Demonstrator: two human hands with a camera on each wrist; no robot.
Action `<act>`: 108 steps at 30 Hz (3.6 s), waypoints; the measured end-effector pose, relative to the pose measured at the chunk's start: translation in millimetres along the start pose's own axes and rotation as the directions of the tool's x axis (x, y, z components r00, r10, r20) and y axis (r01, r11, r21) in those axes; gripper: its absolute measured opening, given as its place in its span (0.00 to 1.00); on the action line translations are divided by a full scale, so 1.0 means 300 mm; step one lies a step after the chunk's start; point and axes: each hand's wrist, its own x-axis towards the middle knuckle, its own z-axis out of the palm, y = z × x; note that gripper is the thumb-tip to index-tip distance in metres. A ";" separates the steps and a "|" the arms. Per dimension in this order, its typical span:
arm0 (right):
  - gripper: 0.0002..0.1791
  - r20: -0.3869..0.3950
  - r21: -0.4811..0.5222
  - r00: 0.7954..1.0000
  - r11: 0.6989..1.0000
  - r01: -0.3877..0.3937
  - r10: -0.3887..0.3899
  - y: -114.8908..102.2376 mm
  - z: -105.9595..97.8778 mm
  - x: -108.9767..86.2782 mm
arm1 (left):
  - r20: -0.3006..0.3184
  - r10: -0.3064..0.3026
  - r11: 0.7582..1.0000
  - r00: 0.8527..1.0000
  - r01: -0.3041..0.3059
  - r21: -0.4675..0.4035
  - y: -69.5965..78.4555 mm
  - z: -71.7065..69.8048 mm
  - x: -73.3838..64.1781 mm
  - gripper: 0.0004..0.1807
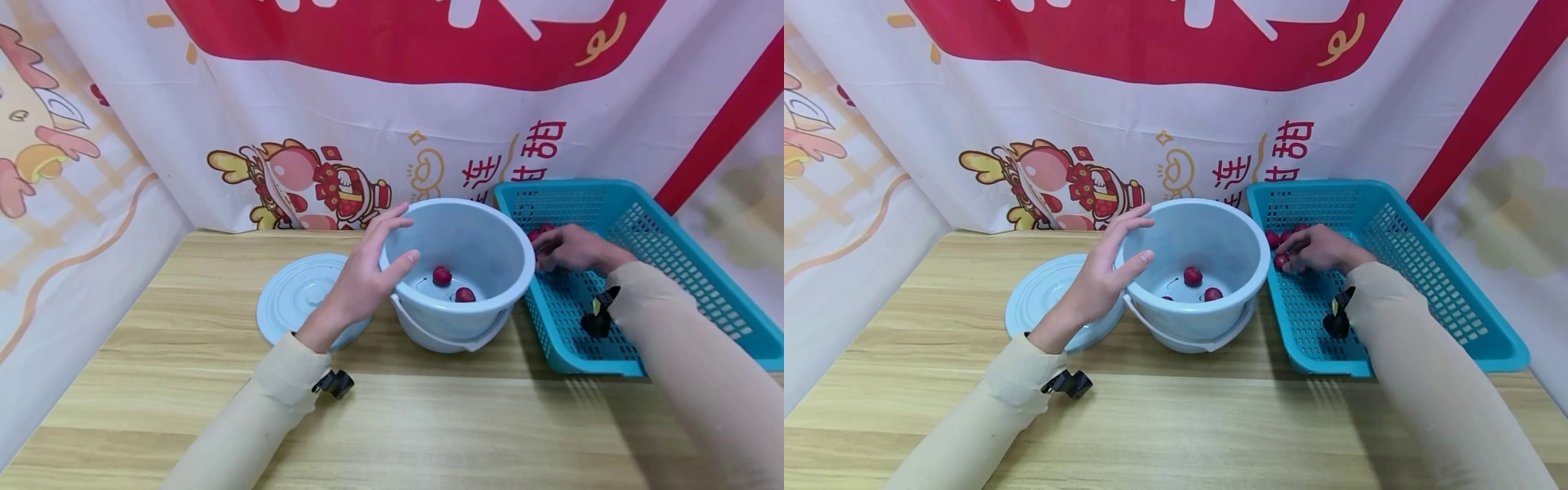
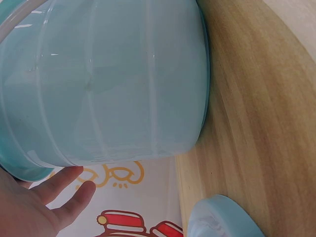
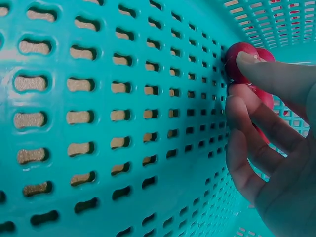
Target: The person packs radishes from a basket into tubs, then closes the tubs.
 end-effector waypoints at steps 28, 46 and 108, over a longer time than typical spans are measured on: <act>0.22 -0.138 0.045 0.990 0.998 0.042 -0.035 -0.024 -0.015 -0.018 | -0.003 -0.003 1.000 1.000 0.003 -0.001 0.005 0.002 -0.001 0.34; 0.32 -0.262 0.154 0.964 0.984 0.085 -0.042 -0.047 -0.035 -0.044 | -0.006 0.005 1.000 1.000 -0.005 0.010 0.000 0.004 0.001 0.32; 0.34 -0.367 0.177 0.919 0.960 0.219 -0.143 -0.093 -0.024 -0.086 | -0.023 0.035 0.999 0.999 -0.035 -0.013 -0.009 0.006 0.003 0.30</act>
